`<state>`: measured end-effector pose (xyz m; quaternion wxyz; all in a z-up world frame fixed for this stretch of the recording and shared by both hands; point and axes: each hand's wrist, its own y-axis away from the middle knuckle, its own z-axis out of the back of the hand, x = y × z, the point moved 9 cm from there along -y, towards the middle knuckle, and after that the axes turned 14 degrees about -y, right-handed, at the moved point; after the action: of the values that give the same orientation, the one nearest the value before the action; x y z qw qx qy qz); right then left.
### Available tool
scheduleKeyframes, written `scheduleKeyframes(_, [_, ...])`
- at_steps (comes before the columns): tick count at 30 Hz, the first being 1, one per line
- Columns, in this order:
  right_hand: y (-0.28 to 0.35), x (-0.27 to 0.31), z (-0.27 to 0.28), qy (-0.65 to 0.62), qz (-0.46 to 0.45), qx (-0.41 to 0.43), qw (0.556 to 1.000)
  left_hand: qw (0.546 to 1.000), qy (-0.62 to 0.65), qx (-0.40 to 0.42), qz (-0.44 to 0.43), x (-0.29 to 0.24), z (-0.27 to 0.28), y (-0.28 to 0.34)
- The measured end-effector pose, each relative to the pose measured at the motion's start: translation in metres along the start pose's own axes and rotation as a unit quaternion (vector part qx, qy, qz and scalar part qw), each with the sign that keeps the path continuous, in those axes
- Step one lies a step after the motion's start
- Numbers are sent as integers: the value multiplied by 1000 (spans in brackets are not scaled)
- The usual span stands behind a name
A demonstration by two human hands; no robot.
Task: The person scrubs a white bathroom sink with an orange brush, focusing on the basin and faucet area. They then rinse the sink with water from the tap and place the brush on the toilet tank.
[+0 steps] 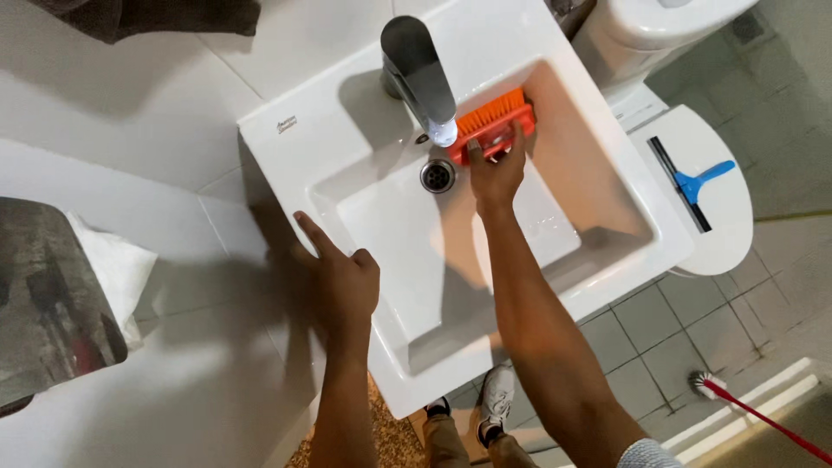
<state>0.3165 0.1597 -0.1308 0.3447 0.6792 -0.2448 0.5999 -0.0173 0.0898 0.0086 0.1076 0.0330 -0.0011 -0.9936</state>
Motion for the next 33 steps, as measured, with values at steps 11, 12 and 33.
scheduleKeyframes(11, [12,6,3,66,-21,-14,997,1000,17,-2,-3,-4,10,4])
scheduleKeyframes(12, [18,30,1,27,25,-3,999,1000,15,-2,-5,-6,12,4])
scheduleKeyframes(33, [21,43,5,-4,2,-21,1000,999,10,-31,-25,-6,0,4])
